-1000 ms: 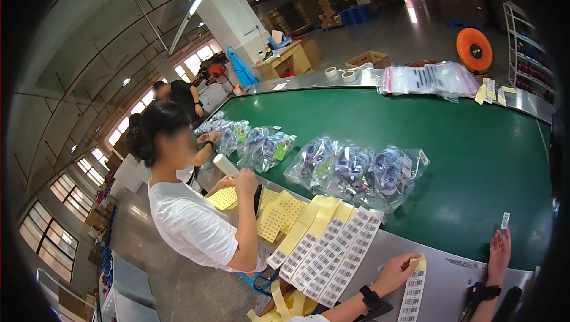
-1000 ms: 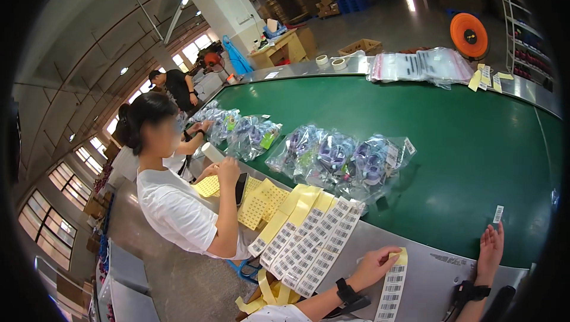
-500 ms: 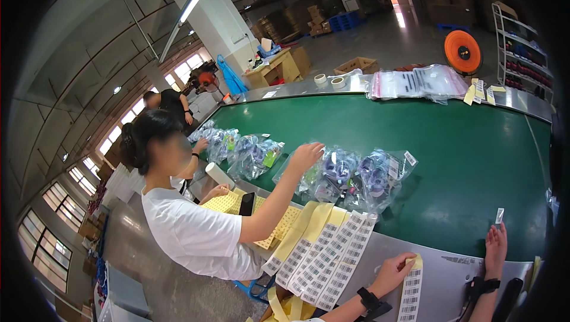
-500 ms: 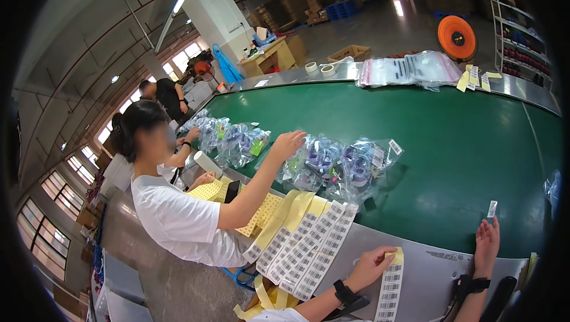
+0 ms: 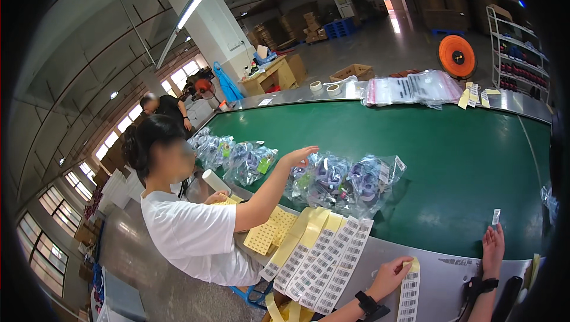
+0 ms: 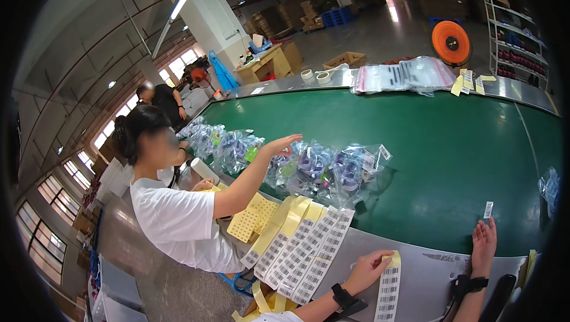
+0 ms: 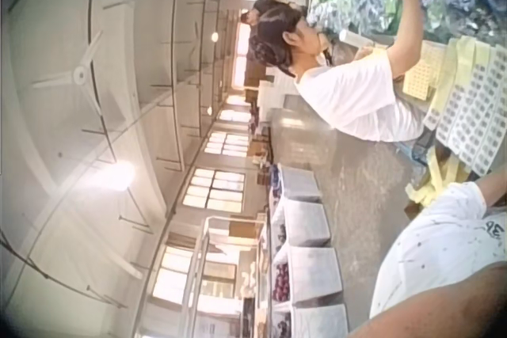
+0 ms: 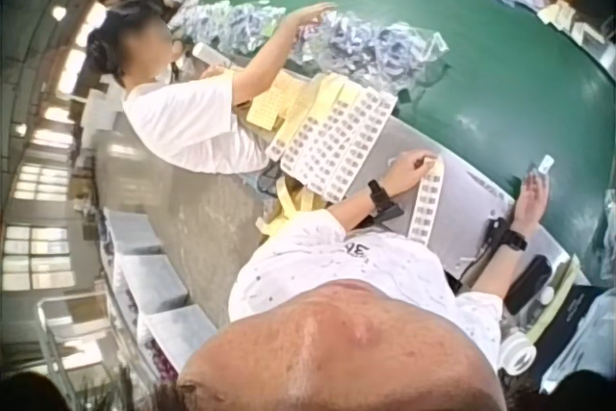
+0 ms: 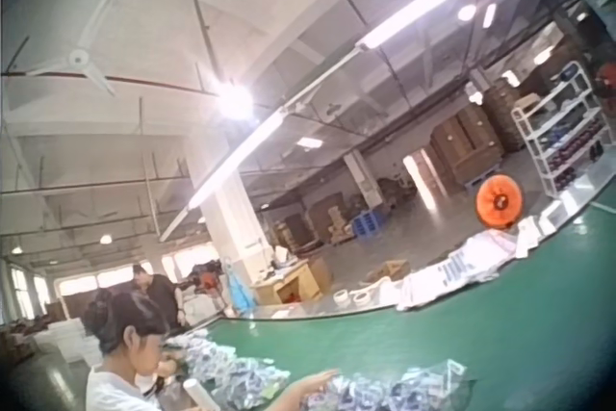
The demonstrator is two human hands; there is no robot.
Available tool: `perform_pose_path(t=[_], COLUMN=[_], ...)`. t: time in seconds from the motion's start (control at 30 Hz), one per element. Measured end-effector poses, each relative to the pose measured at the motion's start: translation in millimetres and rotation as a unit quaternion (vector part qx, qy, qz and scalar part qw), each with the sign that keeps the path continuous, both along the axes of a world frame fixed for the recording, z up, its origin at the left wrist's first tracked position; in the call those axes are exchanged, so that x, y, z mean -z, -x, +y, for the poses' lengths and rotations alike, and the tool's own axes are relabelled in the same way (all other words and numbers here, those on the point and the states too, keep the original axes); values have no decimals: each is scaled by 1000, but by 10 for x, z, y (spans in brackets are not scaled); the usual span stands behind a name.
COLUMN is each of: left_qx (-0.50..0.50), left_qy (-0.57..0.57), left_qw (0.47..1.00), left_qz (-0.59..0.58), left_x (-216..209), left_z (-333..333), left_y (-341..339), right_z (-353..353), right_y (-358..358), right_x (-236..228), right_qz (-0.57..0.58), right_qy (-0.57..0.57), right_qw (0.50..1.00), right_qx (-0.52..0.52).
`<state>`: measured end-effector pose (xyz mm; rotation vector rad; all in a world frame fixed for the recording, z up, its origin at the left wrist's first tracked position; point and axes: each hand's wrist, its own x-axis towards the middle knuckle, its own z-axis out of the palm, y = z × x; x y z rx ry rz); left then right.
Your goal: The person applies barcode labels to plastic-wrapped packages of shoes on a green conveyor belt. They peel labels from a sheet, place them on the packages, and move the labeled items along the belt.
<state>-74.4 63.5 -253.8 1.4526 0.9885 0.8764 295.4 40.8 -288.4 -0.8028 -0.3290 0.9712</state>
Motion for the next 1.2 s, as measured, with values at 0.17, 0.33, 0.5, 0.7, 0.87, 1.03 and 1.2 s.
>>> perform_pose_path(t=[0.17, 0.33, 0.5, 0.7, 0.87, 1.03, 1.2], left_qx=[-30, -3, -8, -56, -53, -47, -57], left_qy=[-31, 2, -6, 12, 5, 0, 8], left_qw=[999, 1000, 999, 998, 998, 999, 997], left_qz=[-27, 3, 46, -36, -33, 6, -42], left_x=[145, 73, 126, 254, -19, -63, -43], left_z=[-5, -15, 34, 19, -32, -41, -47], left_y=[-9, 52, -19, 104, -33, 22, 7], right_z=[24, -12, -10, 108, -6, -34, -15], right_y=[26, 84, 96, 298, 240, 249, 286], right_x=[3, -21, -133, -251, -309, -301, -323], right_qz=[7, 3, 7, 78, 67, 63, 61], right_qy=[-2, -2, 1, -25, -8, -9, -8], right_qw=[1000, 1000, 999, 997, 997, 998, 998], right_qx=[0, 1, 33, 3, 24, 20, 15])
